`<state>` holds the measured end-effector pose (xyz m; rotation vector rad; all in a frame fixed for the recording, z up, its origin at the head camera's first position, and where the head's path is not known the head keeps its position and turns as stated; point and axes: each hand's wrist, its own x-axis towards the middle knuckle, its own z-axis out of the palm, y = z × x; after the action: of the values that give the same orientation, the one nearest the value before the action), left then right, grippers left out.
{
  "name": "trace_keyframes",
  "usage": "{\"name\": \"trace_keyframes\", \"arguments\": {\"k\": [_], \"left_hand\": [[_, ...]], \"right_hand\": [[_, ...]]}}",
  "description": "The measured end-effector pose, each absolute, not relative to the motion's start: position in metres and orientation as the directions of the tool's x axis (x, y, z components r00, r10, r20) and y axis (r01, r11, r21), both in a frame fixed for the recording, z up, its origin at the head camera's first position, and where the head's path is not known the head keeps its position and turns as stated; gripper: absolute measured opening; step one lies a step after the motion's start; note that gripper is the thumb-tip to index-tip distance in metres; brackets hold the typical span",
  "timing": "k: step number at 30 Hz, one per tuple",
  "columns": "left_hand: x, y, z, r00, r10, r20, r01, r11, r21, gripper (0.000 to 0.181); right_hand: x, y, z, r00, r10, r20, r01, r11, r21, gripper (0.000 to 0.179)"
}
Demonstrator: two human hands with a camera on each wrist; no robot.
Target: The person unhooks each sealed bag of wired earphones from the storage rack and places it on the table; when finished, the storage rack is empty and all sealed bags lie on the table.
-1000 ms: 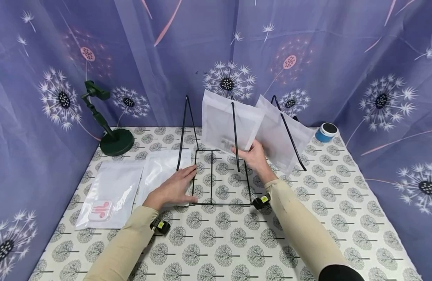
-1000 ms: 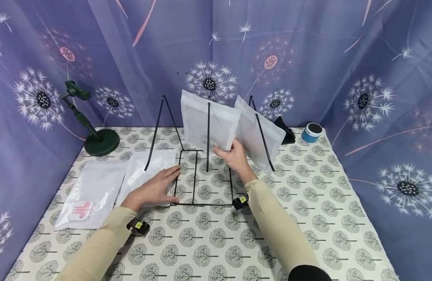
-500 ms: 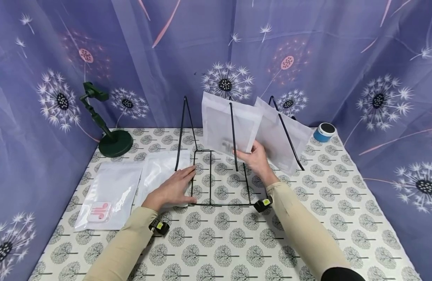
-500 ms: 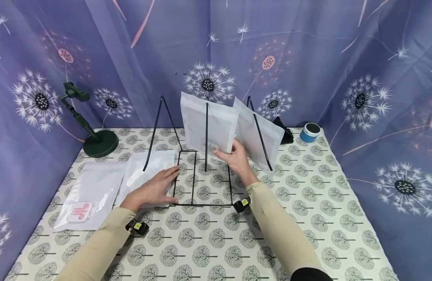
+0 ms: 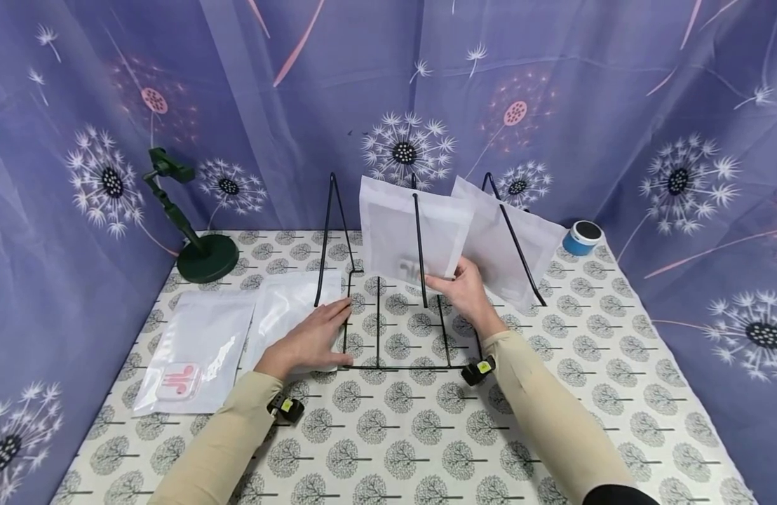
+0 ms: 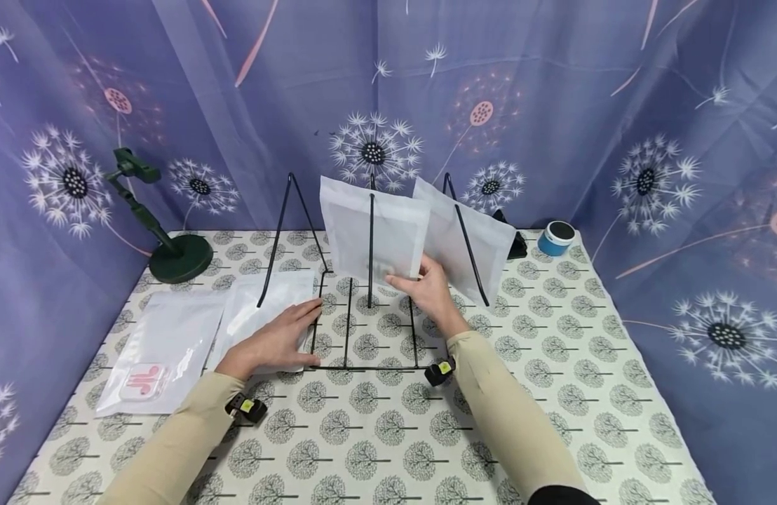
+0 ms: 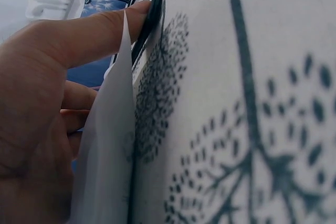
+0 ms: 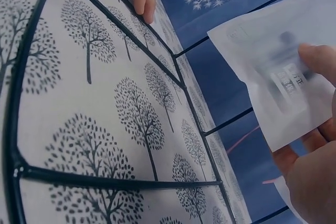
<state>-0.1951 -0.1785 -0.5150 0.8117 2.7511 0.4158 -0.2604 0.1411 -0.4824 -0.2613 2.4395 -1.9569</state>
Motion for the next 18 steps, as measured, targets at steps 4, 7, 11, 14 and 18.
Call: {"name": "trace_keyframes", "arguments": {"k": [4,7,11,14,18], "left_hand": [[-0.1951,-0.1785,-0.5144,-0.818,0.554,-0.156,0.483,0.808,0.339,0.107],[-0.195,-0.1785,-0.5149,-0.816,0.555,-0.16,0.48,0.806,0.346,0.107],[-0.1951,-0.1785,-0.5161,-0.815,0.556,-0.162,0.481,0.805,0.347,0.108],[-0.1955,-0.1784,-0.5167,-0.816,0.555,-0.163,0.481,0.808,0.342,0.109],[-0.1956,-0.1786,-0.5165,-0.815,0.559,-0.153,0.487,0.804,0.341,0.109]], "right_hand": [[-0.2588,0.1433,-0.481,-0.987,-0.142,0.076,-0.107,0.224,-0.969,0.049],[-0.2582,0.1444,-0.4812,-0.988,-0.141,0.061,-0.092,0.227,-0.969,0.048],[-0.2564,0.146,-0.4815,-0.986,-0.153,0.063,-0.097,0.221,-0.97,0.046],[-0.2539,0.1468,-0.4805,-0.984,-0.163,0.077,-0.113,0.221,-0.969,0.046],[-0.251,0.1464,-0.4799,-0.98,-0.171,0.104,-0.141,0.221,-0.965,0.045]]}}
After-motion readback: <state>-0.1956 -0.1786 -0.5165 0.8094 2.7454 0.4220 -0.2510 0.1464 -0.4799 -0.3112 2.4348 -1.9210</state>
